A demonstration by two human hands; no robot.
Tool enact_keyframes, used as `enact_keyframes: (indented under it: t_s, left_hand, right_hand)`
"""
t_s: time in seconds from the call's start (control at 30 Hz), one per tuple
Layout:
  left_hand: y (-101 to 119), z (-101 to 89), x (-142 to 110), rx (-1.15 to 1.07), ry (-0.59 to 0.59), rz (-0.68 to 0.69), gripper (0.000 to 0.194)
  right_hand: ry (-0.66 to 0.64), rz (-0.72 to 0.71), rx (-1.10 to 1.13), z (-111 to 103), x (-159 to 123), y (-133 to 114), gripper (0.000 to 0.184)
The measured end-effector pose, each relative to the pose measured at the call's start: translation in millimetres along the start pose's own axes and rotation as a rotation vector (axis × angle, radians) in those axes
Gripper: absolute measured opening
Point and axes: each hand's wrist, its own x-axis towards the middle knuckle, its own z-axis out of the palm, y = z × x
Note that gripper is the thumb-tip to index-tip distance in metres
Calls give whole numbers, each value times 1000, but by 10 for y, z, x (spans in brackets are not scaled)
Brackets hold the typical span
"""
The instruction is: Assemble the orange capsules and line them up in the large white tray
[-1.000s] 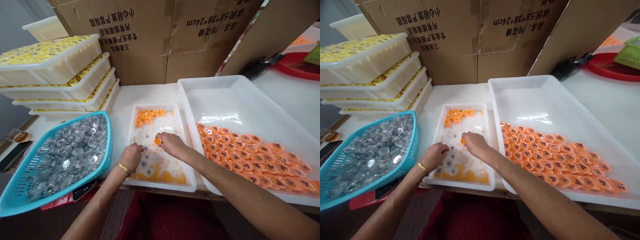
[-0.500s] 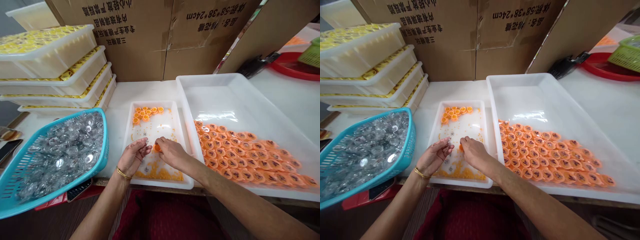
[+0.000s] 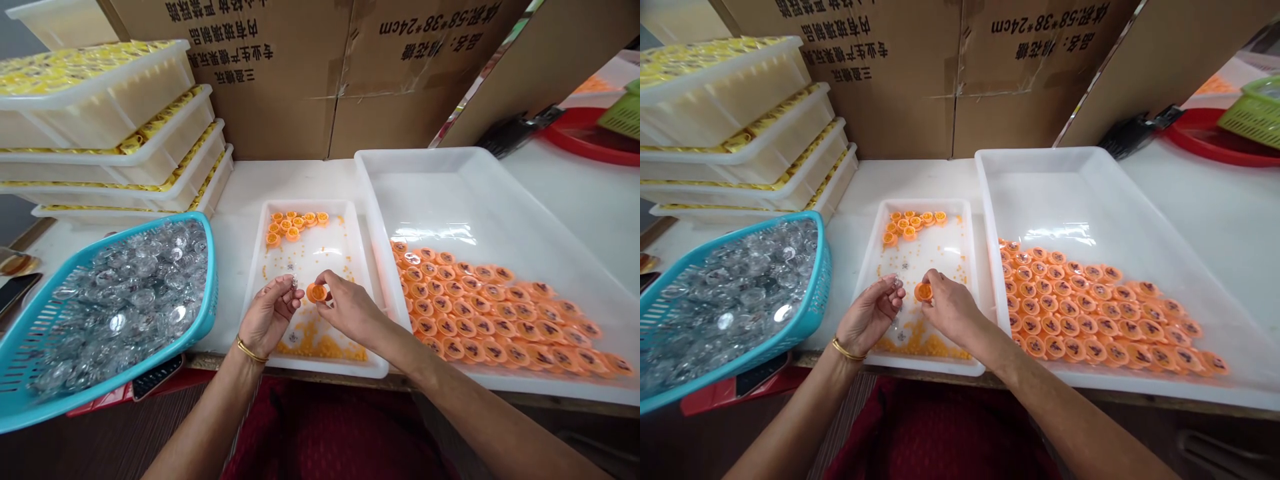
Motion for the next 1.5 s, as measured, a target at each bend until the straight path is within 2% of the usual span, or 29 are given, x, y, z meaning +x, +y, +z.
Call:
enact_keyframes:
  t_s: [0.17, 0.3, 0.47, 0.63, 0.8, 0.9, 1.03, 1.13, 1.33, 1.5]
  left_hand:
    - [6, -5, -23, 1, -101, -20, 12]
    - [-9, -5, -23, 19, -158, -14, 10]
    - [-37, 11, -6, 93, -179, 7, 9]
    - [-67, 34, 6, 176, -182, 39, 9]
    - [-94, 49, 6, 251, -189, 75, 10]
    - [-49, 61, 15, 365, -197, 129, 11]
    - [118, 125, 39, 691, -198, 266, 12]
    - [223, 191, 64, 874, -192, 277, 11]
    - [200, 217, 124, 995, -185, 294, 11]
    - [217, 262, 125, 1102, -190, 368, 7]
  right_hand:
    - [69, -17, 222, 33, -8, 2, 17]
    - [106, -16, 358, 13, -26, -15, 21]
    - [79, 0, 507, -5, -55, -17, 27]
    - [70, -6, 563, 2, -68, -13, 35]
    - [63, -15, 623, 8, -74, -2, 31]
    - [57, -3, 631, -5, -71, 13, 28]
    - [15, 2, 647, -18, -63, 36, 30]
    - [7, -6, 682, -9, -55, 45, 32]
    - [23, 0, 733, -6, -39, 36, 31]
    - [38, -6, 732, -30, -32, 17, 26]
